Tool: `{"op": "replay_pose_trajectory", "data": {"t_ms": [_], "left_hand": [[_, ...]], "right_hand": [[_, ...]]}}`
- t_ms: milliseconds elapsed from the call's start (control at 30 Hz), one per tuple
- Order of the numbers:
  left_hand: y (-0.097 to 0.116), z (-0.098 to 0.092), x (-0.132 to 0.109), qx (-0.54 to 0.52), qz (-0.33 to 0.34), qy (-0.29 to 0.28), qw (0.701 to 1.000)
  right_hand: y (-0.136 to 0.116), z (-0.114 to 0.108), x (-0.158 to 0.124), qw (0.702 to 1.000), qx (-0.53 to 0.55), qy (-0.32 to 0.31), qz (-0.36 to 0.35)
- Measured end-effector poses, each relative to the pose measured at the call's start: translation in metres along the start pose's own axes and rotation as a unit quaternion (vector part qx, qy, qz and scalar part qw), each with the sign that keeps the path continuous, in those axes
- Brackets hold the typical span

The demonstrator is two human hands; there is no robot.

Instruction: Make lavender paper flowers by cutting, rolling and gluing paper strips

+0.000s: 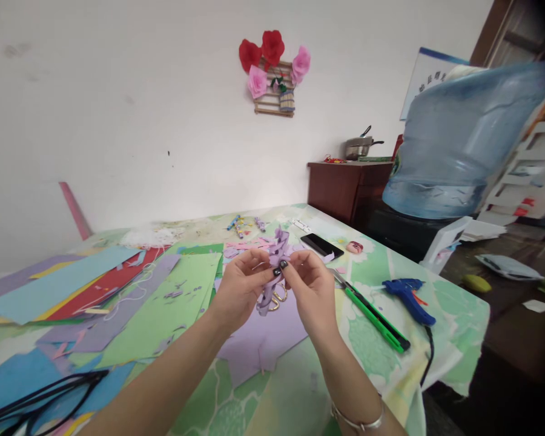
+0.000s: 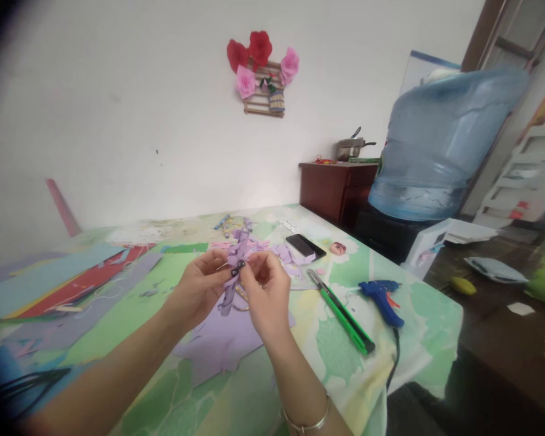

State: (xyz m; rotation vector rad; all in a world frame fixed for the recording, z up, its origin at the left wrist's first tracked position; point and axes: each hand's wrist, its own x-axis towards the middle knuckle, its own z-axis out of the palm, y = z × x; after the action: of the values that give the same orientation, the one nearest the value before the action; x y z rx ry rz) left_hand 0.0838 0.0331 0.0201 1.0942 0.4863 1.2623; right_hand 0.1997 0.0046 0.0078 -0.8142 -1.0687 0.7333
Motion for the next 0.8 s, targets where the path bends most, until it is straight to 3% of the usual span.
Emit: {"op": "replay_pose_trajectory", "data": {"t_ms": [400, 633, 700, 800], "left_hand": [[-0.001, 0.0, 0.0, 0.008, -0.001, -0.007, 1.0], [-0.002, -0.002, 0.005, 0.011, 0.019, 0.047, 0.999], [-0.004, -0.007, 0.009, 0.021, 0.045, 0.072, 0.996], [-0.009, -0.016, 0.014, 0.075, 0.11, 0.123, 0.983]], "right_hand": [[0.0, -0.001, 0.004, 0.999, 0.032, -0.003, 0.012], [0.007, -0.01, 0.021, 0.997, 0.07, -0.014, 0.026], [0.016, -0.01, 0.026, 0.997, 0.049, -0.04, 0.04], [0.035, -0.005, 0.027, 0.987, 0.02, -0.129, 0.097]]}}
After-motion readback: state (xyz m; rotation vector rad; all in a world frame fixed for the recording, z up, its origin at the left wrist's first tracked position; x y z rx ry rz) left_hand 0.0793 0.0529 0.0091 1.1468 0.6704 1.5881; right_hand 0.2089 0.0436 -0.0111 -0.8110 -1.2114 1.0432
